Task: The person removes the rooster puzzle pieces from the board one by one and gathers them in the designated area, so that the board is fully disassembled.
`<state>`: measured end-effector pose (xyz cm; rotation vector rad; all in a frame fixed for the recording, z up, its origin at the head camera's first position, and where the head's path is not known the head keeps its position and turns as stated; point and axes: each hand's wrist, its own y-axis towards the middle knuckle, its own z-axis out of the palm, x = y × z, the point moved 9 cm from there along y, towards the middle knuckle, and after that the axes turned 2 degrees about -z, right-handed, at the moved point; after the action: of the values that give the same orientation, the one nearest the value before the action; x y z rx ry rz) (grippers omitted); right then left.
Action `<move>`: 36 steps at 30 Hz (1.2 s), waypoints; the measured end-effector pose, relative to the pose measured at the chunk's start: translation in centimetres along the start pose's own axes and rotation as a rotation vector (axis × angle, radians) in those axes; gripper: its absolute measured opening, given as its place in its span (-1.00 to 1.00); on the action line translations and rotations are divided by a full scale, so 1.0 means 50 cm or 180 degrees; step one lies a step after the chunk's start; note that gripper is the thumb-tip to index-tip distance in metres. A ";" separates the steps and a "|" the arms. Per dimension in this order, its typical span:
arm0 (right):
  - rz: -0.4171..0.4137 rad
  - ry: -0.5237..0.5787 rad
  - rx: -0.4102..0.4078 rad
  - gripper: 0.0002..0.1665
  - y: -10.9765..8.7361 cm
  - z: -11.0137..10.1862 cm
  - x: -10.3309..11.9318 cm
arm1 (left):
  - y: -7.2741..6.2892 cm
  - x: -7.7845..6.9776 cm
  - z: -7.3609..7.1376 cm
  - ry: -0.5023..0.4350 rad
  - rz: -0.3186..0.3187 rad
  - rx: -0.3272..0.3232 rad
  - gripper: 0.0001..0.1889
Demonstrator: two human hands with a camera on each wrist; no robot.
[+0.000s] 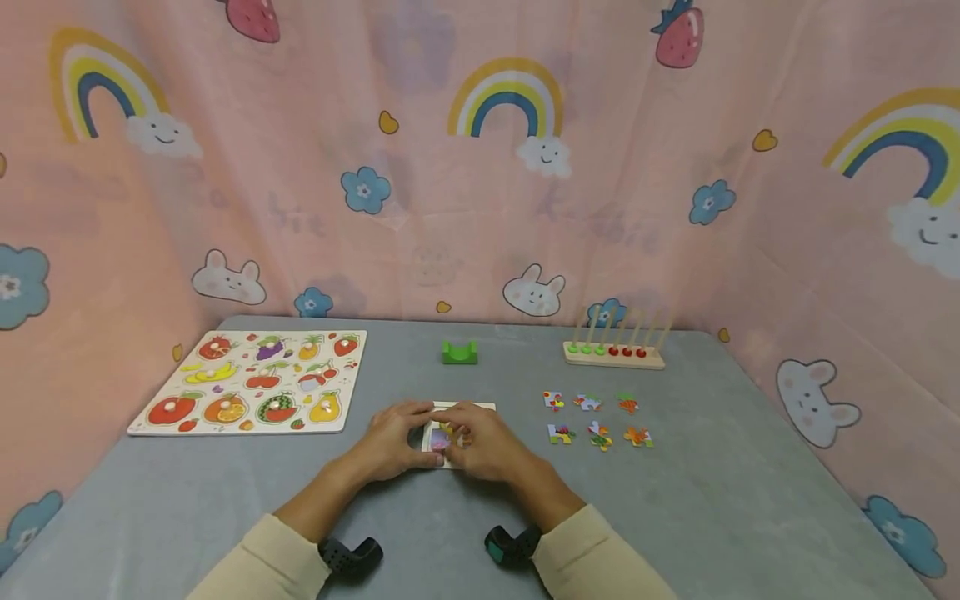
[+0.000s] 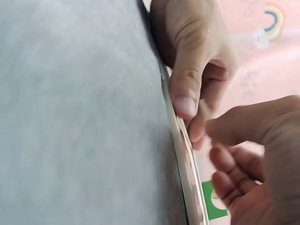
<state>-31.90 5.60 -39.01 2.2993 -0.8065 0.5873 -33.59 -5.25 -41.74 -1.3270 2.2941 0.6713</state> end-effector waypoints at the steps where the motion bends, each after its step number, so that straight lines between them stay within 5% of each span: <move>1: 0.0036 0.0043 0.0001 -0.45 -0.001 -0.004 0.000 | 0.001 0.000 0.001 0.0003 0.0000 0.0002 -0.25; 11: 0.0412 0.0183 0.0030 -0.42 -0.024 -0.073 0.017 | 0.000 0.010 0.004 -0.0006 -0.0194 0.0039 -0.20; 22: 0.0007 0.0085 -0.0257 -0.35 -0.068 -0.159 0.063 | 0.002 0.009 0.009 0.0047 -0.0195 0.0036 -0.20; 36: -0.0083 -0.0092 -0.0488 -0.35 -0.138 -0.214 0.058 | 0.000 0.007 0.008 -0.0001 -0.0156 0.0031 -0.20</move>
<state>-27.29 16.01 -32.59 2.1795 -0.8057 0.4651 -33.73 -5.24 -42.27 -1.3737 2.2541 0.6436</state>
